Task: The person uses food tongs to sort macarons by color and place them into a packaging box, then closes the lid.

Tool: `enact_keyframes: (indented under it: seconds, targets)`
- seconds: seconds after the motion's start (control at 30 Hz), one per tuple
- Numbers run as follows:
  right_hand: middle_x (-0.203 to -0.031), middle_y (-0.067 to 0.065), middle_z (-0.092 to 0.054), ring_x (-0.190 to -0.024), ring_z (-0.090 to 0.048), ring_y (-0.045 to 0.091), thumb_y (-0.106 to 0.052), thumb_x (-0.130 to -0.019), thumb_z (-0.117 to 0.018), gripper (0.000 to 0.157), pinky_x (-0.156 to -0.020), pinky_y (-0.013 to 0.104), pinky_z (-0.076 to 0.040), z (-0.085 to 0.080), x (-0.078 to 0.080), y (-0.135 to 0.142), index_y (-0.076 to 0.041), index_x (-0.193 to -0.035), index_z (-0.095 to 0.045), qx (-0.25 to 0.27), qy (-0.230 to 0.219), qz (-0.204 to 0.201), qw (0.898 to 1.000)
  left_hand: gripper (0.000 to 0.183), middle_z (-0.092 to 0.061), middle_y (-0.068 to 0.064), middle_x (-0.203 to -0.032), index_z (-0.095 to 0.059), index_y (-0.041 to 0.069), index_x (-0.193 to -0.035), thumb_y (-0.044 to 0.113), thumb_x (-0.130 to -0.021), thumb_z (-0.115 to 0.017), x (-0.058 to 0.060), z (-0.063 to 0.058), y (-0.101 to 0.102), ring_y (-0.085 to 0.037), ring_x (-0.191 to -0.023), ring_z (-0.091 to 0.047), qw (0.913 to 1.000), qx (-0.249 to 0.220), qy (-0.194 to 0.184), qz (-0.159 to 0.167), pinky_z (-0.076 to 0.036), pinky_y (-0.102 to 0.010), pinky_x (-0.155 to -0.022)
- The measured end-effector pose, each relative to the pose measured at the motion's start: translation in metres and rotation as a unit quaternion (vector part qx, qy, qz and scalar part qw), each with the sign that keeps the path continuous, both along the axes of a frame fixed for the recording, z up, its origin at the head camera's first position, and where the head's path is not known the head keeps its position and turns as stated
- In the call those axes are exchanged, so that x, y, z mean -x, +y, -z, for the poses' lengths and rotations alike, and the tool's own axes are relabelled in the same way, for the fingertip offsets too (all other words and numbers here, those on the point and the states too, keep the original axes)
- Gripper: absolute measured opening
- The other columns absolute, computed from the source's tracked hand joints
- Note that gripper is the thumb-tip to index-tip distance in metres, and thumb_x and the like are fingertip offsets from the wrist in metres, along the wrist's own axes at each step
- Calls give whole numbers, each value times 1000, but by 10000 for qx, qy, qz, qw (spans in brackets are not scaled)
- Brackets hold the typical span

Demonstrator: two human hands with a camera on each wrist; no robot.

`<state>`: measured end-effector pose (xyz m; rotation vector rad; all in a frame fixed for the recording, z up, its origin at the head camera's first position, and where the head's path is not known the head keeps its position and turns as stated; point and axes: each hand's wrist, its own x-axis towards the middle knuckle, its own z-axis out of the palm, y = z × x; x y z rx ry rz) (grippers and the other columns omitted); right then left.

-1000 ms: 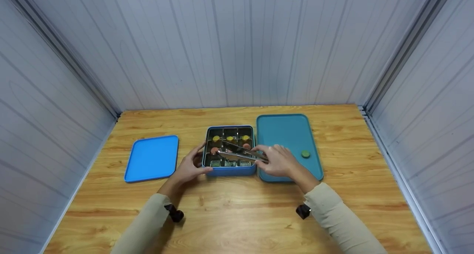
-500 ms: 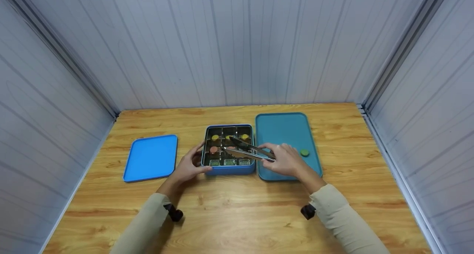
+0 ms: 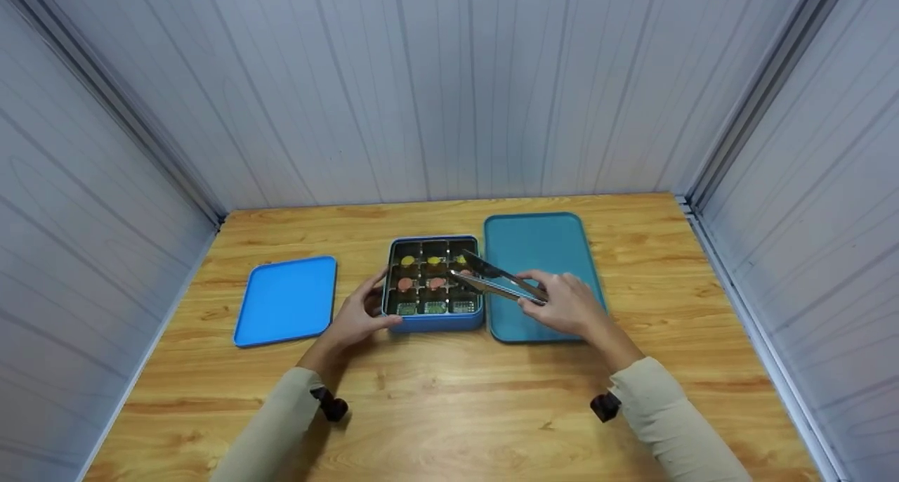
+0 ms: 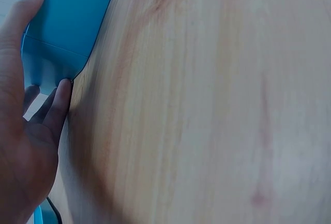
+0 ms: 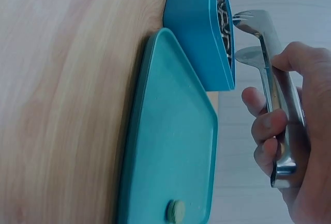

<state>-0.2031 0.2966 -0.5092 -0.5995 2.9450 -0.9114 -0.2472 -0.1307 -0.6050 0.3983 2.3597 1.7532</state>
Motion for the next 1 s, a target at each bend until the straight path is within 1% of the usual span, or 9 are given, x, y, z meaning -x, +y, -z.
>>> enact_keyframes:
  seconds: [0.07, 0.1, 0.2, 0.3, 0.47, 0.63, 0.7, 0.87, 1.0]
  targets:
    - [-74, 1, -75, -53, -44, 4, -26, -106, -80, 44, -55, 24, -37, 0, -2, 5, -8, -146, -73, 19, 21, 92, 10000, 112, -42, -21, -179, -33, 21, -179, 22, -89, -100, 0, 0, 0, -40, -156, -57, 10000, 7, -12, -2, -57, -51, -124]
    - [-78, 3, -78, -55, -48, 4, -27, -106, -80, 44, -56, 24, -38, 1, -3, 8, -8, -146, -73, 27, 32, 140, 9999, 113, -42, -21, -179, -33, 21, -180, 22, -89, -100, 0, -1, 0, -40, -156, -57, 10000, 4, -21, -4, -57, -51, -124]
    - [-92, 9, -85, -67, -62, 6, -28, -106, -81, 44, -59, 25, -42, 1, -7, 16, -8, -145, -74, 100, 32, 308, 9995, 113, -42, -21, -178, -32, 21, -180, 23, -89, -100, -1, -1, 0, -39, -156, -58, 10000, 7, -40, 23, -57, -49, -124]
    - [-101, 15, -87, -73, -68, 8, -27, -106, -81, 43, -60, 26, -44, 1, -10, 25, -8, -144, -74, 158, 16, 451, 9989, 114, -41, -22, -178, -31, 20, -180, 21, -89, -99, -1, 0, -1, -40, -156, -58, 10000, -25, -70, 43, -57, -49, -124]
    - [-101, 20, -86, -66, -62, 8, -24, -106, -81, 43, -56, 26, -43, 0, -12, 41, -6, -145, -73, 220, 62, 596, 9980, 113, -40, -22, -179, -31, 20, -180, 22, -90, -99, -1, 0, 0, -40, -158, -56, 10000, 14, -5, 36, -56, -51, -125]
    - [-105, 23, -86, -76, -69, 11, -22, -106, -80, 43, -57, 26, -46, -1, -14, 55, -4, -145, -72, 213, 115, 713, 9972, 114, -41, -22, -179, -32, 21, -180, 28, -89, -100, -1, -2, -2, -40, -160, -53, 9999, 155, 72, 1, -55, -53, -126]
    - [-103, 22, -85, -76, -69, 10, -21, -106, -80, 43, -57, 25, -45, -2, -15, 60, -3, -145, -72, 205, 110, 769, 9968, 114, -42, -21, -179, -32, 21, -180, 30, -89, -100, -1, -2, -2, -40, -160, -52, 9998, 199, 72, 16, -55, -53, -126]
    - [-98, 21, -84, -62, -54, 4, -23, -108, -79, 44, -52, 25, -40, 0, -16, 75, -2, -146, -71, 261, -6, 912, 9955, 115, -42, -21, -179, -31, 21, -180, 31, -89, -100, -2, -2, -2, -40, -160, -52, 9998, 184, 42, 19, -55, -52, -127]
    - [-97, 22, -82, -54, -49, 5, -27, -110, -76, 47, -49, 25, -42, 1, -17, 88, -3, -149, -68, 381, -254, 983, 9941, 115, -41, -21, -180, -31, 21, -180, 29, -89, -100, -1, -1, -2, -40, -161, -52, 9999, 160, 32, 11, -54, -52, -127]
